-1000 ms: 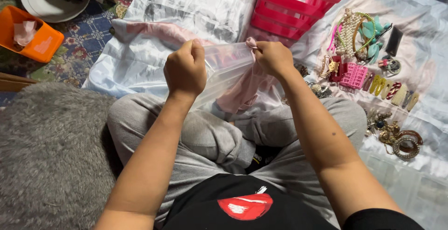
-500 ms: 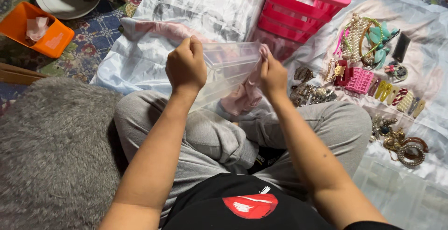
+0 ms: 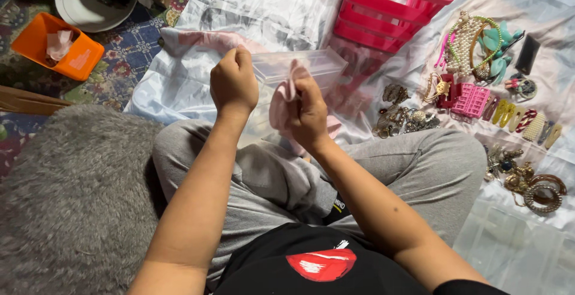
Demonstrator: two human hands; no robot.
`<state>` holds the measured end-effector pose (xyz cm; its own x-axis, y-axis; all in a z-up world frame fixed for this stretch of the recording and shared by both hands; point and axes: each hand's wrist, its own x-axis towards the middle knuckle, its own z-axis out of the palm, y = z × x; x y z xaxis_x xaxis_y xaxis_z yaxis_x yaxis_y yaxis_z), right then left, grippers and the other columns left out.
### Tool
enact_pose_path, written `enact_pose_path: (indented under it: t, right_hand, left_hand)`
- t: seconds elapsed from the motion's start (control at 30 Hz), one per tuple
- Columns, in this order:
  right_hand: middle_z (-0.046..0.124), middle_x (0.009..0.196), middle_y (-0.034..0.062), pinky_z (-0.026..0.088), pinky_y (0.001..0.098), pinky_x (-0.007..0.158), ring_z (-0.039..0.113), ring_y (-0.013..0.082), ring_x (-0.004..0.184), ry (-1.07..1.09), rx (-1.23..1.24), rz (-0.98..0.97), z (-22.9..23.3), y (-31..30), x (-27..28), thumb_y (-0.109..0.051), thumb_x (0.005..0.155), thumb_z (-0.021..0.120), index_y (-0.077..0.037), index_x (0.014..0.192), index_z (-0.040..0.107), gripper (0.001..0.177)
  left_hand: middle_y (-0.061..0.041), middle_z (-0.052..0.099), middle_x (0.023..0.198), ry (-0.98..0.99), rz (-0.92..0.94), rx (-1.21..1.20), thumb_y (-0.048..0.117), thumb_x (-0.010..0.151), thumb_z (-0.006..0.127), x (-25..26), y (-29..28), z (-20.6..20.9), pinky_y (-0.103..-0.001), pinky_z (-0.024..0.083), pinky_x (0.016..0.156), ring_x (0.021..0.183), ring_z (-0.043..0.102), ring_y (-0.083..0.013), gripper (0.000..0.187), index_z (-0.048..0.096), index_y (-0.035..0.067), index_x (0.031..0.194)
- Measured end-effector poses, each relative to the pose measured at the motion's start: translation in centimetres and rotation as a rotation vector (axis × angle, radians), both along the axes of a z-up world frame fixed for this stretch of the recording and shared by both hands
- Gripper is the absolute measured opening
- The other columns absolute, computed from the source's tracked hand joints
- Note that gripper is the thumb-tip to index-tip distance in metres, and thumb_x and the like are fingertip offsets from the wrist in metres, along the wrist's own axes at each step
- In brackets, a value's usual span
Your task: The person wipes the inside and outside of a clear plastic container with a pink cloth, then wipes a pink plastic box. The person handles the containers and cloth by hand while sitting on the floor.
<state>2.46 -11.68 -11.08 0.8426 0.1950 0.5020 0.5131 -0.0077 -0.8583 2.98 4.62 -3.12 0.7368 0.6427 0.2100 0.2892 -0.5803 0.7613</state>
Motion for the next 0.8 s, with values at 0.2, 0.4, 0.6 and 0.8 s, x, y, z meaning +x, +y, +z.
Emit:
enact_pose_path:
  t: [0.2, 0.4, 0.6, 0.8]
  right_hand:
    - [0.069, 0.104, 0.0116, 0.056, 0.0344, 0.084, 0.069, 0.0204, 0.094, 0.062, -0.077, -0.333, -5.6, -0.1, 4.1, -0.01, 0.106, 0.057, -0.008, 0.117, 0.057, 0.01]
    - [0.073, 0.106, 0.016, 0.054, 0.038, 0.084, 0.071, 0.0254, 0.096, 0.391, -0.244, -0.499, -9.1, -3.9, 8.6, -0.009, 0.1, 0.056, -0.005, 0.122, 0.061, 0.023]
    - [0.075, 0.106, 0.0136, 0.057, 0.0361, 0.083, 0.074, 0.0236, 0.095, 0.344, -0.182, -0.478, -8.8, -5.7, 10.2, -0.011, 0.098, 0.06, -0.006, 0.115, 0.065, 0.019]
    - [0.074, 0.097, 0.0179, 0.055, 0.0396, 0.075, 0.074, 0.0304, 0.086, 0.331, -0.288, -0.439, -10.5, -4.6, 10.1, -0.011, 0.092, 0.062, -0.005, 0.11, 0.063, 0.019]
  left_hand:
    - [-0.024, 0.07, 0.082, -0.007, -0.036, -0.008, 0.033, 0.1, 0.045, 0.4, 1.6, -0.5, -0.054, 0.049, 0.07, 0.079, 0.066, -0.0471, 0.042, 0.069, 0.003, 0.082]
    - [-0.025, 0.07, 0.082, 0.008, -0.006, -0.012, 0.033, 0.1, 0.043, 0.4, 1.7, -0.8, -0.055, 0.048, 0.07, 0.08, 0.066, -0.0477, 0.044, 0.068, 0.002, 0.082]
    - [-0.023, 0.07, 0.08, 0.036, -0.005, -0.056, 0.034, 0.097, 0.044, 1.0, 2.3, -1.1, -0.053, 0.049, 0.069, 0.076, 0.067, -0.0441, 0.044, 0.069, 0.003, 0.079]
    - [-0.023, 0.068, 0.076, 0.029, -0.015, -0.111, 0.036, 0.097, 0.044, 1.8, 4.7, -2.1, -0.05, 0.047, 0.066, 0.071, 0.065, -0.0416, 0.046, 0.065, 0.0, 0.076]
